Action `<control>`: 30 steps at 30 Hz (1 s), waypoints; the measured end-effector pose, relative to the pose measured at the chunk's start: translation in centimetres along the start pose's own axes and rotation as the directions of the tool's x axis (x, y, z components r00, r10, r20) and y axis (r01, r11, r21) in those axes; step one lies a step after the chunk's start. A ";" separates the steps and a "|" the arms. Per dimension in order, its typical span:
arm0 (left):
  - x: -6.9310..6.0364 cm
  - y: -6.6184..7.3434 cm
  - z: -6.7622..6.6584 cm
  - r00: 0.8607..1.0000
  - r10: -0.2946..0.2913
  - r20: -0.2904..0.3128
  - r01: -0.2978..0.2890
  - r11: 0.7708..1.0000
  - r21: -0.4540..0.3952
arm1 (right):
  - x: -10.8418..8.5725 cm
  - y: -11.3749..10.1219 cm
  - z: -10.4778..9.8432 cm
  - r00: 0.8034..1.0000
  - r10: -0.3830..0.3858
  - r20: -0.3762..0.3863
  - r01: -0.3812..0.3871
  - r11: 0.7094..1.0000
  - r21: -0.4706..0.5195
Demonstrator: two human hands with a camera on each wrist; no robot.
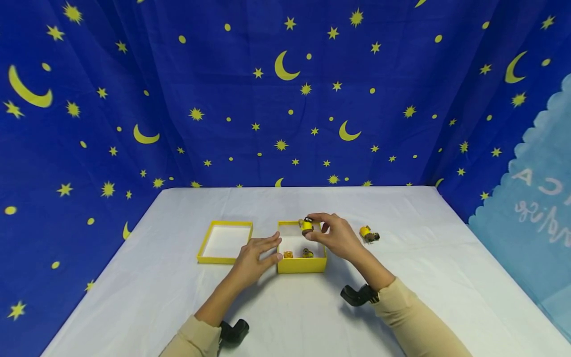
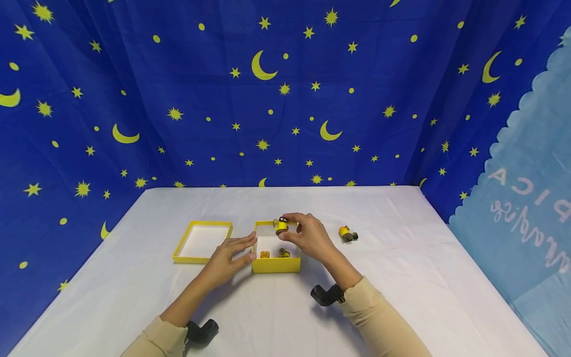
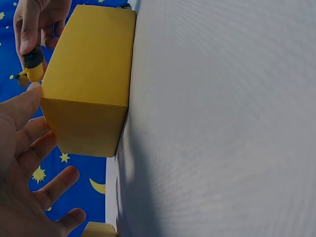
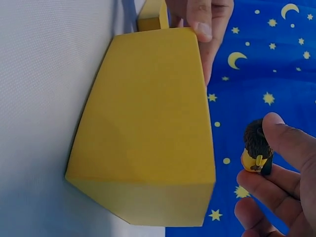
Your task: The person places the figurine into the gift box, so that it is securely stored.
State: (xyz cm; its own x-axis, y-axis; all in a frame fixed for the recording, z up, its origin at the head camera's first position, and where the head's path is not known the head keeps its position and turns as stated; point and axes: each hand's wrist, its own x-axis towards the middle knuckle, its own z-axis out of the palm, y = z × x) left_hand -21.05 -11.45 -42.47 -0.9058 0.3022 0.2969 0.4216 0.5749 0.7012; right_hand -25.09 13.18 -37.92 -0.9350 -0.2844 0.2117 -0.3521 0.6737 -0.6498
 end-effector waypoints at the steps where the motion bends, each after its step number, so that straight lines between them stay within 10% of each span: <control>1: 0.0 0.0 0.0 1.000 0.000 0.000 0.000 1.000 0.000 | 0.1 -0.1 0.1 1.000 -0.009 0.001 0.009 1.000 0.001; 30: 0.0 0.1 0.1 1.000 -0.015 0.001 0.015 1.000 0.019 | 1.7 0.1 3.0 0.993 -0.110 0.030 0.113 0.987 -0.110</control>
State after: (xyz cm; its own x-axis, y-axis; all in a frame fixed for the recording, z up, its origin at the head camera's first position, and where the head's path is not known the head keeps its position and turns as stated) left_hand -21.02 -11.36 -42.45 -0.9118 0.2945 0.2860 0.4091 0.5933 0.6933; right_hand -26.58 10.72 -39.83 -0.8888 -0.3770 0.2604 -0.4578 0.7084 -0.5372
